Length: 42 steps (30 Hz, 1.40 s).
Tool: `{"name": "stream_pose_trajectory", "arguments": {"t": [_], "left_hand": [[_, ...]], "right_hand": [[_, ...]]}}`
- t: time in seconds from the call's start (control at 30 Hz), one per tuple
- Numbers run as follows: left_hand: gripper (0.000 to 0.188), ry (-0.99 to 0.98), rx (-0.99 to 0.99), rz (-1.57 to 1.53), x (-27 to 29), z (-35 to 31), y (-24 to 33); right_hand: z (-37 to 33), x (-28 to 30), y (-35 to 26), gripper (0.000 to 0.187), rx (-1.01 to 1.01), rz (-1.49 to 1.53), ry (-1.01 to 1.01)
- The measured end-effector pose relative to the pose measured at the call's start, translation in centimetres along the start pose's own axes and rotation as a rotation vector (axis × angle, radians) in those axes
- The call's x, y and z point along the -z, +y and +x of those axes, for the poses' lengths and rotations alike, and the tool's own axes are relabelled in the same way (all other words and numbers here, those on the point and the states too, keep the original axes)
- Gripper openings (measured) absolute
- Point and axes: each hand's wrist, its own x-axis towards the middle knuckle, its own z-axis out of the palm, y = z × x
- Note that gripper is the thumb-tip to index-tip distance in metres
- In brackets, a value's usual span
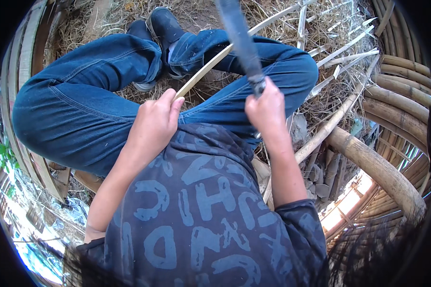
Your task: The person shaves and thins a strip of bamboo using a machete while sitting on a straw-covered floor.
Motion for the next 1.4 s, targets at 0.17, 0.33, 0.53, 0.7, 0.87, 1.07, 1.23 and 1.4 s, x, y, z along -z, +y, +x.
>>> {"name": "stream_pose_trajectory", "arguments": {"t": [0.17, 0.33, 0.53, 0.7, 0.87, 1.07, 1.23, 1.4], "left_hand": [[0.022, 0.013, 0.002, 0.031, -0.1, 0.8, -1.2], [0.029, -0.066, 0.147, -0.171, 0.5, 1.1, -1.5], [0.041, -0.279, 0.297, -0.300, 0.4, 1.5, -1.2], [0.032, -0.239, 0.088, -0.190, 1.1, 1.1, 2.1], [0.028, -0.158, 0.000, -0.171, 3.5, 1.6, 5.2], [0.022, -0.167, -0.085, -0.059, 8.6, 2.4, 8.7], [0.023, -0.097, -0.132, 0.106, 11.6, 3.1, 10.0], [0.019, -0.082, -0.155, 0.457, 13.3, 4.7, 10.8]], "right_hand": [[-4.0, -2.5, -3.0, 0.019, 0.142, 0.027, -0.152], [-2.5, -1.5, -2.6, 0.019, 0.141, -0.049, -0.081], [-0.4, 1.8, -0.2, 0.026, 0.060, 0.040, 0.081], [-1.0, 5.0, 0.0, 0.024, 0.062, 0.093, 0.185], [-3.9, 9.2, -2.0, 0.027, 0.005, 0.212, 0.018], [-2.4, 10.9, -2.1, 0.028, 0.037, 0.296, 0.125], [0.4, 12.4, 0.4, 0.023, 0.059, 0.336, 0.320], [4.7, 13.1, 2.1, 0.021, -0.026, 0.405, 0.329]]}}
